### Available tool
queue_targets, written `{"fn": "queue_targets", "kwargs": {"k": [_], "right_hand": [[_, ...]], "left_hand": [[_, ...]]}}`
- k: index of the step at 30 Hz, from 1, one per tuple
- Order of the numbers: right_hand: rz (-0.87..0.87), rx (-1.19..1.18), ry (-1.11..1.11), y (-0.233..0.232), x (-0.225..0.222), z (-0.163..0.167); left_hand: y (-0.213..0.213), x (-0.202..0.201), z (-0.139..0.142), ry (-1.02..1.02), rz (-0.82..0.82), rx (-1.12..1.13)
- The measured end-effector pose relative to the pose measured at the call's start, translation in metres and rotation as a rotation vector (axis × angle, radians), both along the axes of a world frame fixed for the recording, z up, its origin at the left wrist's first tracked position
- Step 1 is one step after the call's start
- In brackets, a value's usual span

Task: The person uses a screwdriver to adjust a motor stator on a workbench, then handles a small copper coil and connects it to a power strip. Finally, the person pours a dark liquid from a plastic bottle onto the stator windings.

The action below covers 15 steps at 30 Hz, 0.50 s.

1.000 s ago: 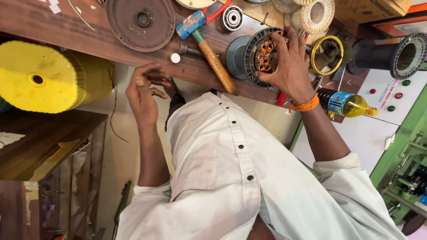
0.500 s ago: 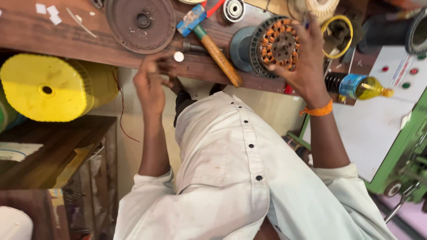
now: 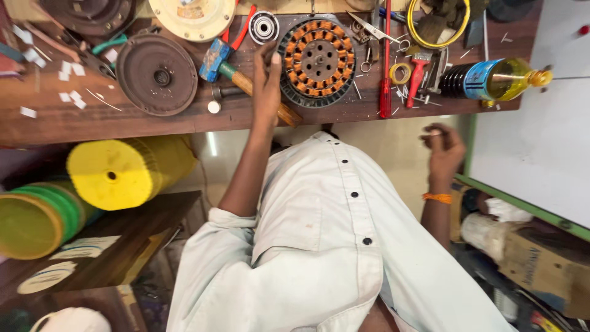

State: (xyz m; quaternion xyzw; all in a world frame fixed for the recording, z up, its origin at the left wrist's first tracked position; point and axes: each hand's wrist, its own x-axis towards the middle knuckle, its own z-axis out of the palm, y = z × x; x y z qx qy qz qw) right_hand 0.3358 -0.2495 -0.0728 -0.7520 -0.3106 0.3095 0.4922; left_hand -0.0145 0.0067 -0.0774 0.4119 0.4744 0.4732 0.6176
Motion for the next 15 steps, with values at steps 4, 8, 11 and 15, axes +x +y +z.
{"fn": "queue_targets", "kwargs": {"k": [4, 8, 11, 15], "right_hand": [[-0.164, 0.078, 0.038, -0.007, 0.039, -0.012], [-0.241, 0.052, 0.063, -0.016, 0.054, -0.026], [-0.261, 0.038, 0.111, -0.016, 0.059, -0.036], [-0.232, 0.118, 0.15, -0.012, 0.062, -0.048]], "left_hand": [[-0.016, -0.002, -0.021, 0.165, 0.137, 0.159], [-0.009, -0.017, -0.025, 0.489, 0.141, 0.264], [0.021, -0.034, -0.016, 0.573, -0.024, 0.353], [0.073, -0.046, 0.005, 0.57, -0.357, 0.459]]}}
